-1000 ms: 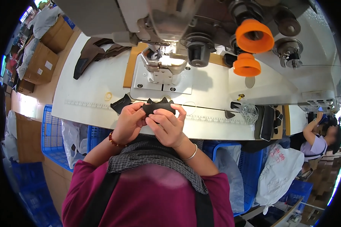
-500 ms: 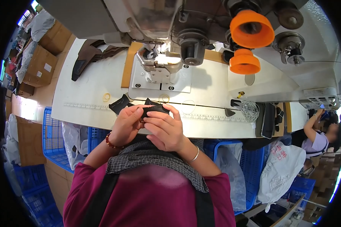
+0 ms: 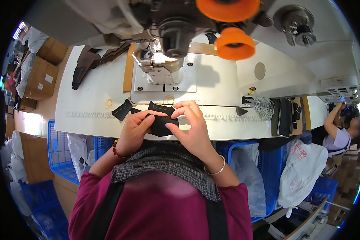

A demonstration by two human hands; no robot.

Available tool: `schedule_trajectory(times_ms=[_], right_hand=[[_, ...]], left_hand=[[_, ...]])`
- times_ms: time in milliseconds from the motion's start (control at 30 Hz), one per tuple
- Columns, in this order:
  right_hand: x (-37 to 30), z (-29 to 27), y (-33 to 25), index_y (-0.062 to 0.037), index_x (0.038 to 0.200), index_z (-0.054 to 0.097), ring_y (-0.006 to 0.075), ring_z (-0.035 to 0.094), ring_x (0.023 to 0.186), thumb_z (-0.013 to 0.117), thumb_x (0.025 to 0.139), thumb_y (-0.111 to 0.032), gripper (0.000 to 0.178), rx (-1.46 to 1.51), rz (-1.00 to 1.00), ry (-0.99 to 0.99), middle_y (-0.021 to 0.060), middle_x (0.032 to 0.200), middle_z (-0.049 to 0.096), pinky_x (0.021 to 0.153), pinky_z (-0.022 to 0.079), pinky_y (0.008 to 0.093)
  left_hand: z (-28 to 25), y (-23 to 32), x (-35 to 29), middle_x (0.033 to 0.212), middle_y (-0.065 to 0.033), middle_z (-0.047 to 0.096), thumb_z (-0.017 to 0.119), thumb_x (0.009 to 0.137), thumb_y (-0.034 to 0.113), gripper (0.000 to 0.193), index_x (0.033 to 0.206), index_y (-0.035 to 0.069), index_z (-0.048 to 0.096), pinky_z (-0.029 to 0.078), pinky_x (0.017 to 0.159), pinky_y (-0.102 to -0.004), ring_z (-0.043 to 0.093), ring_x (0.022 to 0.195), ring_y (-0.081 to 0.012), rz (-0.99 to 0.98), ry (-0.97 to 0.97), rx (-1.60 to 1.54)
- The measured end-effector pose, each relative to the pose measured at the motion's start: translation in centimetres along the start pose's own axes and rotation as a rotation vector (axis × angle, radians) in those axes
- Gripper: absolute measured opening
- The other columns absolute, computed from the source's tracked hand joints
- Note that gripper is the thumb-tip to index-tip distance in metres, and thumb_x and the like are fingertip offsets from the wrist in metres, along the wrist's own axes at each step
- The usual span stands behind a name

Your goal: Stitch small black shoe components together using a sewing machine.

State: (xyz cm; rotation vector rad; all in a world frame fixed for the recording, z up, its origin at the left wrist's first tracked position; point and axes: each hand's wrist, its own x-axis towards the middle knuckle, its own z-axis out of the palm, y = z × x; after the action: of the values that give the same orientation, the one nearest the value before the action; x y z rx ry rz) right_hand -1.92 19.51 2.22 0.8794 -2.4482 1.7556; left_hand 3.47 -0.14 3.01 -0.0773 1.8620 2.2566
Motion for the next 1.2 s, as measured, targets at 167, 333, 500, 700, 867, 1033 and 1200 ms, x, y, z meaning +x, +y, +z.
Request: schedule_trajectory(times_ms=[167, 333, 500, 700, 867, 1033, 1200], right_hand=[[-0.1, -1.0, 0.4, -0.0047, 0.086, 0.058, 0.0277, 0.058, 0.107, 0.079, 0.074, -0.008, 0.024, 0.117, 0.01, -0.079, 0.0125, 0.11, 0.061, 0.093, 0.045, 0.0369], [0.0, -1.7, 0.6, -0.0043, 0.084, 0.057, 0.0239, 0.058, 0.103, 0.075, 0.074, -0.002, 0.021, 0.161, 0.019, -0.097, 0.01, 0.106, 0.064, 0.096, 0.043, 0.0352], [0.3, -2.4, 0.3, -0.0027, 0.085, 0.06, 0.0212, 0.061, 0.087, 0.079, 0.075, -0.012, 0.024, 0.177, 0.114, -0.059, 0.0079, 0.091, 0.064, 0.081, 0.048, 0.0321], [0.8, -2.8, 0.9, -0.003, 0.085, 0.059, 0.0191, 0.057, 0.078, 0.082, 0.074, -0.017, 0.029, 0.185, 0.062, -0.115, 0.0062, 0.084, 0.06, 0.074, 0.047, 0.0317], [1.1, -2.5, 0.6, -0.004, 0.084, 0.058, 0.019, 0.058, 0.077, 0.082, 0.074, -0.018, 0.03, 0.176, 0.08, -0.002, 0.0062, 0.082, 0.059, 0.073, 0.047, 0.032], [1.0, -2.1, 1.0, -0.006, 0.085, 0.058, 0.0218, 0.059, 0.078, 0.082, 0.071, -0.02, 0.03, 0.026, 0.042, 0.01, 0.0061, 0.081, 0.059, 0.074, 0.045, 0.0345], [1.1, -1.7, 0.6, -0.0105, 0.086, 0.057, 0.0242, 0.059, 0.091, 0.082, 0.071, -0.018, 0.03, -0.293, -0.235, 0.205, 0.0048, 0.095, 0.061, 0.083, 0.041, 0.0369]], left_hand=[[0.3, 0.0, 0.4, 0.095, -0.0035, 0.068, 0.044, 0.104, 0.013, 0.029, 0.117, -0.001, 0.066, 0.053, 0.072, -0.0223, 0.062, 0.082, -0.0052, 0.024, -0.026, 0.145], [1.2, 0.6, 1.2, 0.097, -0.0048, 0.071, 0.047, 0.102, 0.009, 0.026, 0.115, -0.002, 0.067, 0.052, 0.079, -0.0239, 0.063, 0.086, -0.0076, 0.079, 0.011, 0.223], [1.8, 0.7, 2.0, 0.096, -0.0061, 0.072, 0.048, 0.101, 0.008, 0.025, 0.113, -0.001, 0.069, 0.052, 0.079, -0.0242, 0.064, 0.087, -0.0092, 0.137, 0.042, 0.25], [1.8, 0.7, 2.9, 0.103, -0.0086, 0.07, 0.044, 0.103, 0.009, 0.029, 0.115, -0.005, 0.067, 0.055, 0.079, -0.026, 0.066, 0.091, -0.0118, 0.199, 0.025, 0.4], [2.2, 1.5, 3.1, 0.104, -0.0095, 0.071, 0.045, 0.102, 0.008, 0.027, 0.113, -0.004, 0.067, 0.054, 0.08, -0.0256, 0.067, 0.091, -0.0119, 0.255, 0.062, 0.439], [2.7, 1.5, 3.2, 0.093, -0.0081, 0.073, 0.05, 0.098, 0.005, 0.024, 0.111, 0.002, 0.07, 0.051, 0.071, -0.0238, 0.064, 0.077, -0.0094, 0.321, 0.138, 0.473], [2.3, 0.9, 3.5, 0.09, -0.0083, 0.073, 0.051, 0.098, 0.006, 0.024, 0.112, 0.003, 0.07, 0.046, 0.064, -0.0229, 0.058, 0.068, -0.008, 0.34, 0.165, 0.507]])
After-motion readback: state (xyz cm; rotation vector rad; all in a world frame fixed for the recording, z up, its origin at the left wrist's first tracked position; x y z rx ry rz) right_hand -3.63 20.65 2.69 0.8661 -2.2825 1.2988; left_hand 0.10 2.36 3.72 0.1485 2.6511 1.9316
